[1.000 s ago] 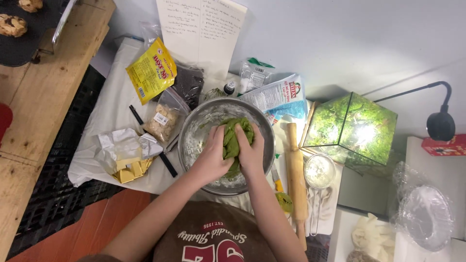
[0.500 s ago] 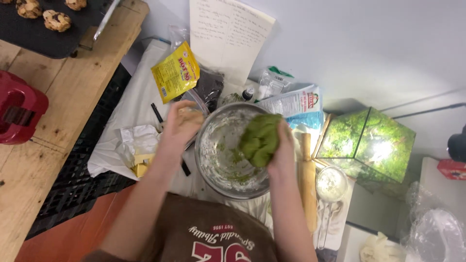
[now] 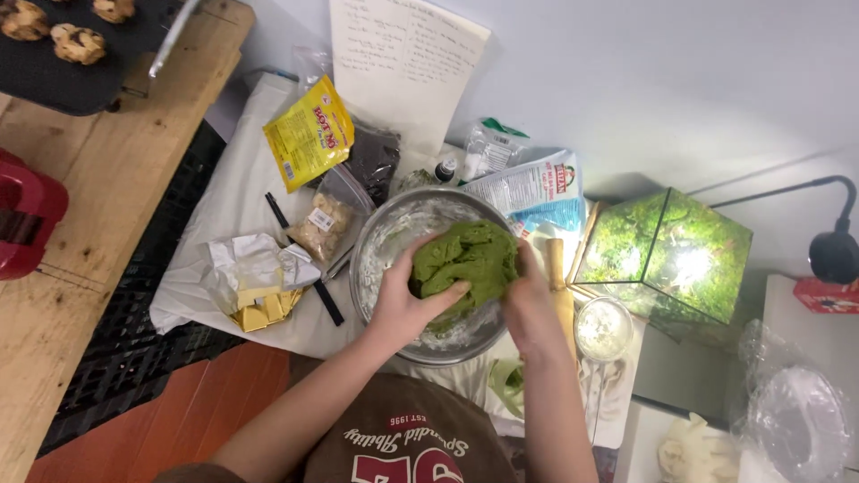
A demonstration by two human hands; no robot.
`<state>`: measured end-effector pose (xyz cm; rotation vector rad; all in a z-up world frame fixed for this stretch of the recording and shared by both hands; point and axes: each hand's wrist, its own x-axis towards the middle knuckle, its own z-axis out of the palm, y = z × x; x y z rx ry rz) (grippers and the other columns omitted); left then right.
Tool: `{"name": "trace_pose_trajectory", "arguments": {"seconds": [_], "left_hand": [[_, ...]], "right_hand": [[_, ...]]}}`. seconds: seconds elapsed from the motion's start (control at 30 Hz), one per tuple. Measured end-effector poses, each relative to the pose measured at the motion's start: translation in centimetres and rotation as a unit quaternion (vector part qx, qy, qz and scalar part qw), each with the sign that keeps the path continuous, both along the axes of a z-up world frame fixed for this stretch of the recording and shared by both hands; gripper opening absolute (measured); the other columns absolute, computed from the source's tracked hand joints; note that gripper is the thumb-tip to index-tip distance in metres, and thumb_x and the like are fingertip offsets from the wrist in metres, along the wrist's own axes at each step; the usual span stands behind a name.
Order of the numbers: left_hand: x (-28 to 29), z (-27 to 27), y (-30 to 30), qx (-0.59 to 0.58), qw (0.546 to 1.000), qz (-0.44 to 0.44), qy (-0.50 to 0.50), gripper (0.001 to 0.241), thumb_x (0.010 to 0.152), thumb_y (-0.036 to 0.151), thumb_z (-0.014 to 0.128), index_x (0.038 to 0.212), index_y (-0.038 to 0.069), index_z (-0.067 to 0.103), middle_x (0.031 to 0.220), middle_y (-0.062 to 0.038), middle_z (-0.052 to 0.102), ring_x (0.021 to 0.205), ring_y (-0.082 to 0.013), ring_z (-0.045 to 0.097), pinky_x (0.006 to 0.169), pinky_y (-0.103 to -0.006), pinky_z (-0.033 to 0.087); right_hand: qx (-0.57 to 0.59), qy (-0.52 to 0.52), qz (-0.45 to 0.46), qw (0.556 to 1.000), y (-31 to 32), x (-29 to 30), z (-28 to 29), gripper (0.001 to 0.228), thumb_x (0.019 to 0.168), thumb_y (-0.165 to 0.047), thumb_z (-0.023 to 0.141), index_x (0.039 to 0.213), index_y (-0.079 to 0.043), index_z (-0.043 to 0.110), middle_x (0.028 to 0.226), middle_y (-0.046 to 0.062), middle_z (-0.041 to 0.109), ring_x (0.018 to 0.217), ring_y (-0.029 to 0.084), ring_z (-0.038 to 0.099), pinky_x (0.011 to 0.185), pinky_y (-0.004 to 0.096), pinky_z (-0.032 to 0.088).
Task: Knead green dough in a metal bowl and then on a flat surface.
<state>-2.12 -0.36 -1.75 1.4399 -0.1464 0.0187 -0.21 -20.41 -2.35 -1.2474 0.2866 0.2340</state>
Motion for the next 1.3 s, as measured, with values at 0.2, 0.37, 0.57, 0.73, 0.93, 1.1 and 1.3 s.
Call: {"name": "trace_pose_trajectory", "arguments": {"seconds": [0.2, 0.37, 0.57, 0.73, 0.93, 1.1, 1.3], "left_hand": [[0.3, 0.3, -0.2, 0.156, 0.982, 0.068, -0.085, 0.061, 0.084, 0.008, 0.079, 0.136, -0.005, 0.050, 0.117, -0.025, 0.068, 0.110, -0.0381, 0.070, 0.092, -0.0425, 0.056], [0.3, -0.1, -0.1, 0.224, 0.968, 0.072, -0.091, 0.061, 0.081, 0.005, 0.076, 0.135, -0.008, 0.050, 0.113, -0.028, 0.066, 0.104, -0.0465, 0.068, 0.086, -0.0470, 0.056], [-0.8, -0.1, 0.2, 0.203, 0.974, 0.052, -0.090, 0.055, 0.084, 0.000, 0.072, 0.135, -0.008, 0.055, 0.112, -0.027, 0.069, 0.103, -0.0442, 0.071, 0.084, -0.0454, 0.058], [-2.1, -0.3, 0.1, 0.091, 0.995, 0.043, 0.025, 0.046, 0.087, -0.001, 0.069, 0.131, -0.005, 0.061, 0.105, -0.019, 0.075, 0.086, -0.0298, 0.075, 0.067, -0.0381, 0.060], [-4.2, -2.8, 0.6, -0.260, 0.923, -0.009, 0.283, 0.042, 0.099, 0.009, 0.065, 0.138, -0.007, 0.056, 0.103, -0.015, 0.069, 0.068, -0.0202, 0.065, 0.051, -0.0316, 0.055], [-2.9, 1.9, 1.9, -0.481, 0.780, -0.152, 0.369, 0.075, 0.090, 0.041, 0.055, 0.152, 0.005, 0.035, 0.142, -0.019, 0.053, 0.122, -0.0337, 0.061, 0.100, -0.0508, 0.055], [-1.3, 1.6, 1.4, -0.396, 0.845, -0.161, 0.321, 0.081, 0.093, 0.045, 0.063, 0.157, 0.010, 0.029, 0.148, -0.013, 0.049, 0.133, -0.0285, 0.052, 0.111, -0.0519, 0.046]], "right_hand": [[0.109, -0.023, 0.015, 0.994, 3.8, 0.5, 2.3, 0.073, 0.083, 0.000, 0.070, 0.150, -0.008, 0.041, 0.136, 0.011, 0.060, 0.122, 0.024, 0.061, 0.103, 0.037, 0.051], [0.026, -0.043, -0.099, 0.994, 5.6, 2.1, -2.4, 0.044, 0.094, -0.003, 0.067, 0.136, -0.002, 0.054, 0.123, 0.011, 0.068, 0.109, 0.021, 0.067, 0.092, 0.034, 0.056], [-0.064, -0.119, -0.146, 0.980, 4.2, 5.3, -6.6, 0.026, 0.099, -0.004, 0.064, 0.125, -0.002, 0.056, 0.113, 0.011, 0.067, 0.096, 0.018, 0.066, 0.081, 0.031, 0.057], [-0.043, -0.077, -0.215, 0.973, 4.5, 7.0, -4.2, 0.025, 0.100, -0.009, 0.065, 0.122, -0.002, 0.054, 0.110, 0.011, 0.068, 0.092, 0.019, 0.066, 0.078, 0.034, 0.057], [0.035, 0.089, -0.296, 0.950, 4.4, 5.7, 1.6, 0.039, 0.099, -0.021, 0.055, 0.136, -0.016, 0.046, 0.123, 0.012, 0.064, 0.099, 0.022, 0.067, 0.083, 0.039, 0.061], [-0.066, -0.141, -0.206, 0.966, 2.5, 0.8, 4.7, 0.044, 0.105, -0.008, 0.058, 0.143, -0.002, 0.038, 0.131, 0.018, 0.054, 0.114, 0.027, 0.056, 0.094, 0.044, 0.054], [-0.550, -0.350, 0.066, 0.756, 6.0, -5.2, 9.8, 0.060, 0.077, -0.016, 0.071, 0.133, -0.007, 0.053, 0.141, 0.025, 0.050, 0.146, 0.048, 0.035, 0.121, 0.061, 0.023]]}}
